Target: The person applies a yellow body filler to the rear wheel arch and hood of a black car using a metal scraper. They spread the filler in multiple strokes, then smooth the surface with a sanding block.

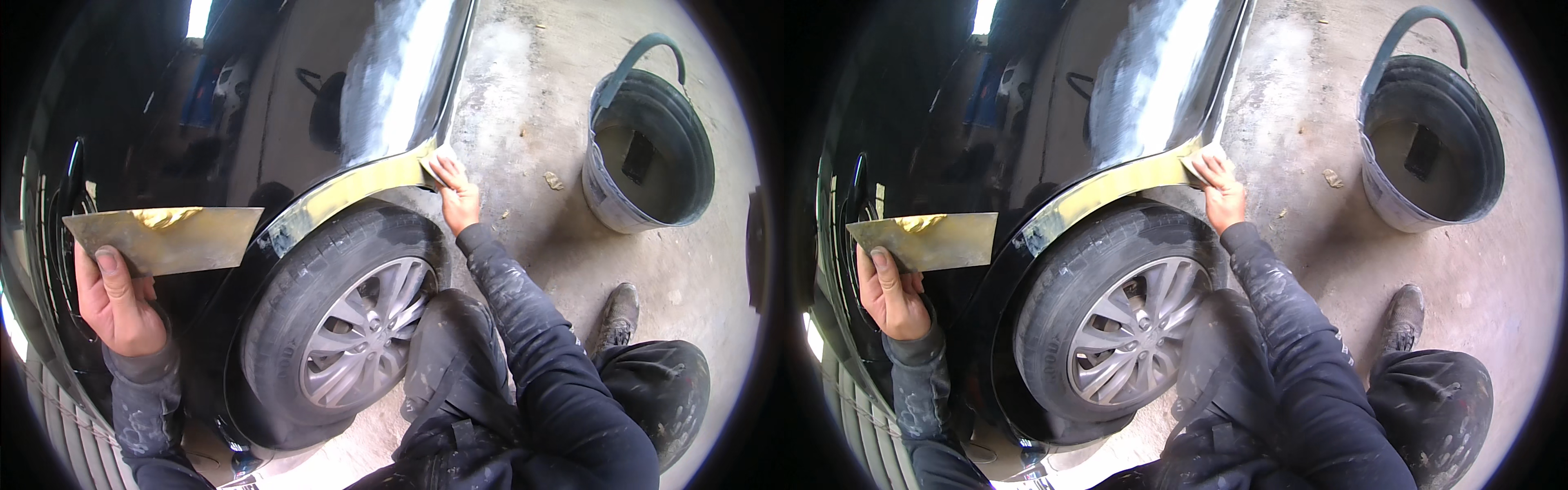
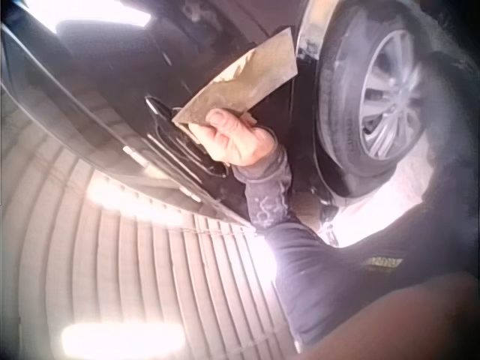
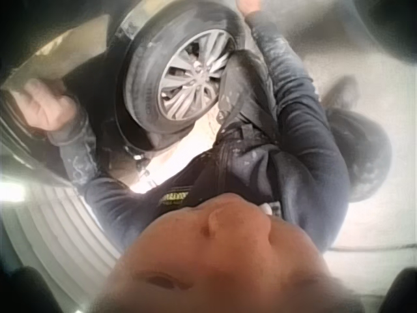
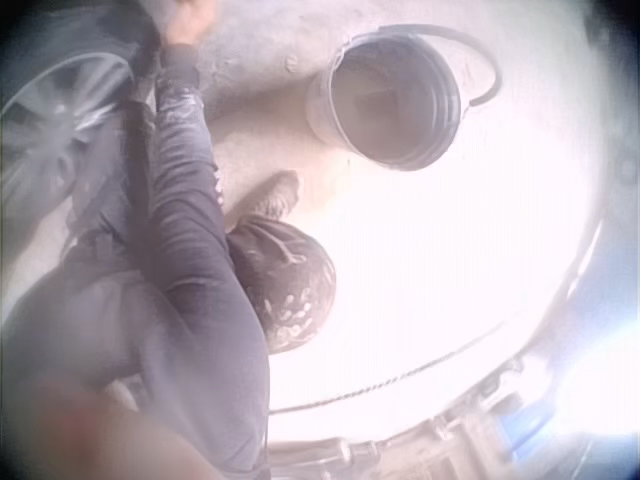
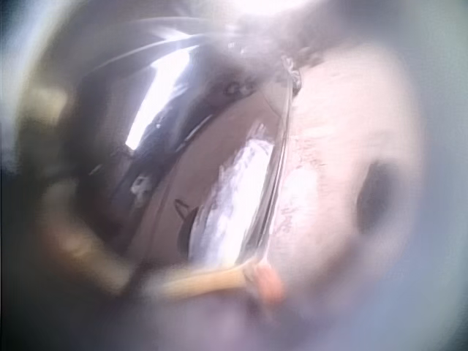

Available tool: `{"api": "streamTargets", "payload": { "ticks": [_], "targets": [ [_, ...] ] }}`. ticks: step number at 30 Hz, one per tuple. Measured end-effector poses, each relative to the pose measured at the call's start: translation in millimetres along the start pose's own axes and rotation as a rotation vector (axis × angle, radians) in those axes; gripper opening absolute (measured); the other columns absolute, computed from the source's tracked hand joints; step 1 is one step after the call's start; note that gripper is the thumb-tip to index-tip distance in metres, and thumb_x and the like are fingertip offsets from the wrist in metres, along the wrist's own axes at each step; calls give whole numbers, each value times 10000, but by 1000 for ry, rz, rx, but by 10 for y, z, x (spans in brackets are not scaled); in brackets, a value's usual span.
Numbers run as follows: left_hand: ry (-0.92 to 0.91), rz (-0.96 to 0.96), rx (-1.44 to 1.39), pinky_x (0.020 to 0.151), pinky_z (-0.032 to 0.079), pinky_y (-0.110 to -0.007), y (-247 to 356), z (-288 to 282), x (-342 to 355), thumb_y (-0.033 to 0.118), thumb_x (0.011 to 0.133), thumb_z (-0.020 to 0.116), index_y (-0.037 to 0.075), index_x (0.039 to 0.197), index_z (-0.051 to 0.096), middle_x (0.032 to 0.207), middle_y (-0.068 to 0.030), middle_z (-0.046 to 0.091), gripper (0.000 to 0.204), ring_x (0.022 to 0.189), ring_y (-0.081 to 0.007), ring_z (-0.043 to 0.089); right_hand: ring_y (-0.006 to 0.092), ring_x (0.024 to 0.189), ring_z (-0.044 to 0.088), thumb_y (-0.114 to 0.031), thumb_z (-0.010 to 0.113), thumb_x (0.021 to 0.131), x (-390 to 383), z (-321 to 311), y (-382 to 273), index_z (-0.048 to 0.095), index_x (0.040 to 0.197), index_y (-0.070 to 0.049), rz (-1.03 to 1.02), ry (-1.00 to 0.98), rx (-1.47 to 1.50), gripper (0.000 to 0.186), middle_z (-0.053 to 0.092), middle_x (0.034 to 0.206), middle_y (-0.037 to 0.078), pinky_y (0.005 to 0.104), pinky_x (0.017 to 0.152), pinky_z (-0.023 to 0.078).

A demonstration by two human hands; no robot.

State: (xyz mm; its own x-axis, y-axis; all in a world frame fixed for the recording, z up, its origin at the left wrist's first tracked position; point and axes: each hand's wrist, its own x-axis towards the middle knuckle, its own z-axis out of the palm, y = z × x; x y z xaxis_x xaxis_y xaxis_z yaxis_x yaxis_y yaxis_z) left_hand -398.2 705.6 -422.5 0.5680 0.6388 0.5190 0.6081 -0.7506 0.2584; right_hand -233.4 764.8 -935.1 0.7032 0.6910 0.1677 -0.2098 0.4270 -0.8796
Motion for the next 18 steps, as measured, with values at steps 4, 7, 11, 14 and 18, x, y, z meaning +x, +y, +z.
{"api": "streamTargets", "payload": {
  "ticks": [4, 7, 11, 14, 18],
  "targets": [
    [16, 2, 9, 546, 306, -183, -7, 5, 6, 309, 1148, 501, -23, 1422, 542, 918, -3, 639, 433, 629, -19, 412, 252, 1453, 523, 82, 611, 947, 43, -309, 11, 787, 1288, -124, 7, -136, -65, 435, 679, 1445, 121, 366, 1203, 400],
    [-6, 1, 10, 552, 301, -185, -11, 6, -12, 313, 1147, 501, -25, 1420, 538, 911, -2, 634, 435, 636, -21, 413, 244, 1424, 549, 110, 578, 937, 106, -477, 34, 799, 1259, -108, 50, -83, 18, 448, 702, 1400, 127, 357, 1172, 438],
    [-8, -16, -8, 563, 303, -186, -13, 2, -33, 316, 1147, 501, -26, 1411, 539, 911, -6, 635, 434, 645, -23, 418, 243, 1412, 569, 136, 565, 907, 249, -506, 61, 798, 1266, -121, -50, 37, -99, 499, 705, 1403, 127, 346, 1172, 437],
    [7, -22, -4, 570, 305, -187, -7, -1, -45, 318, 1147, 499, -25, 1395, 545, 914, -8, 635, 426, 654, -26, 423, 258, 1418, 568, 118, 584, 910, 357, -457, 60, 796, 1272, -143, -88, -1, -160, 494, 703, 1409, 125, 353, 1175, 439],
    [-16, -6, -13, 576, 312, -192, 7, 6, -43, 318, 1149, 495, -20, 1368, 554, 932, -14, 642, 407, 666, -32, 432, 276, 1414, 576, 90, 604, 904, 492, -384, 52, 806, 1250, -172, -138, 11, -168, 479, 714, 1389, 126, 370, 1165, 459]
  ]
}}
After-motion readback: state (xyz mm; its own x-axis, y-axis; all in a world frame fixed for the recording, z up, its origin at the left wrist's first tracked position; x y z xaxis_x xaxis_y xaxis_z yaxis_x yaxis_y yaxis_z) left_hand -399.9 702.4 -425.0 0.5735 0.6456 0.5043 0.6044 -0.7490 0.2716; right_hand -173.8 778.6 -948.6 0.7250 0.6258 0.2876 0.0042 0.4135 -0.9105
